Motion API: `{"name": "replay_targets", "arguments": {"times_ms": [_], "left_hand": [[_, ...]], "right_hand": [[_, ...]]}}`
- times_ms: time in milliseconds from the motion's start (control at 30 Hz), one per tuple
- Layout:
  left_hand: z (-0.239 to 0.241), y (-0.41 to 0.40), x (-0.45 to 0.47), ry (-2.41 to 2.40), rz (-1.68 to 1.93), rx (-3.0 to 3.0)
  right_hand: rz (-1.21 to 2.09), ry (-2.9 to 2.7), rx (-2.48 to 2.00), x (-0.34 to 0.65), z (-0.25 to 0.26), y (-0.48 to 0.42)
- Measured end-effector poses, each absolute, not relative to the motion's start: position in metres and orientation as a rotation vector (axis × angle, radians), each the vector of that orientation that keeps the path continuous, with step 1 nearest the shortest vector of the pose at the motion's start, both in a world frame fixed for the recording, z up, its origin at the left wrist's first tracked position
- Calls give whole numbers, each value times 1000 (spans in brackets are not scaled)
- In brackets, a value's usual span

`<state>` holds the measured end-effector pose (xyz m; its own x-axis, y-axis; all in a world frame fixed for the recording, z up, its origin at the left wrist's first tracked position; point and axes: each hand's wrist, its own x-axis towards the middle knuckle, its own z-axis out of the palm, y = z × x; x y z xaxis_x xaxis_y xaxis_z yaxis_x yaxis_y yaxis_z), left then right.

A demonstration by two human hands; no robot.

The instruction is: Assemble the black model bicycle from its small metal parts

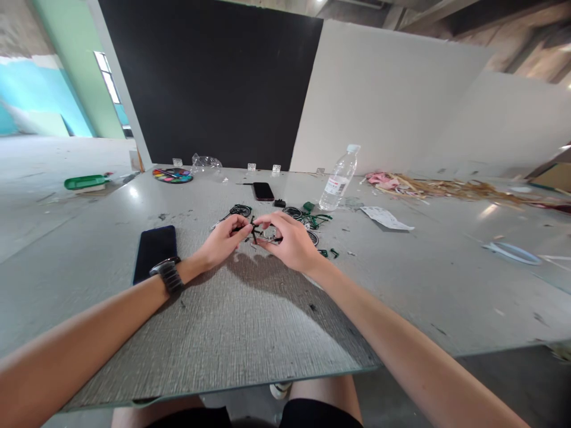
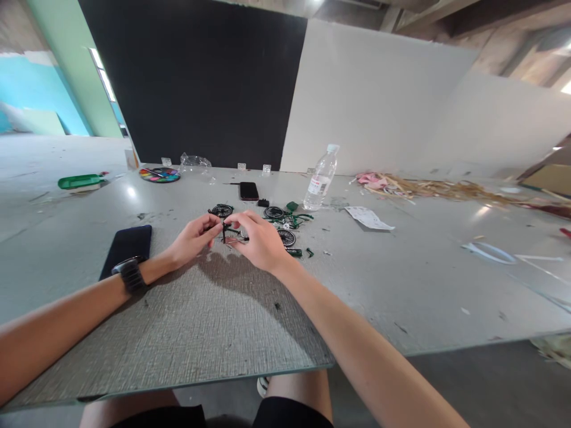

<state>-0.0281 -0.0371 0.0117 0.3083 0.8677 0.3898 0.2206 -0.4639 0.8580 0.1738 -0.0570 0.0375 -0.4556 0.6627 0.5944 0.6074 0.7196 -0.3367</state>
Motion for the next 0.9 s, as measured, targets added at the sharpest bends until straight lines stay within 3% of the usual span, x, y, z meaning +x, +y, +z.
{"name": "replay_targets", "arguments": {"times_ms": [900], "left_hand": [[9,-36,-29,640,926,1675]], "right_hand": [[213,-2187,-897,174,31,-51]]}}
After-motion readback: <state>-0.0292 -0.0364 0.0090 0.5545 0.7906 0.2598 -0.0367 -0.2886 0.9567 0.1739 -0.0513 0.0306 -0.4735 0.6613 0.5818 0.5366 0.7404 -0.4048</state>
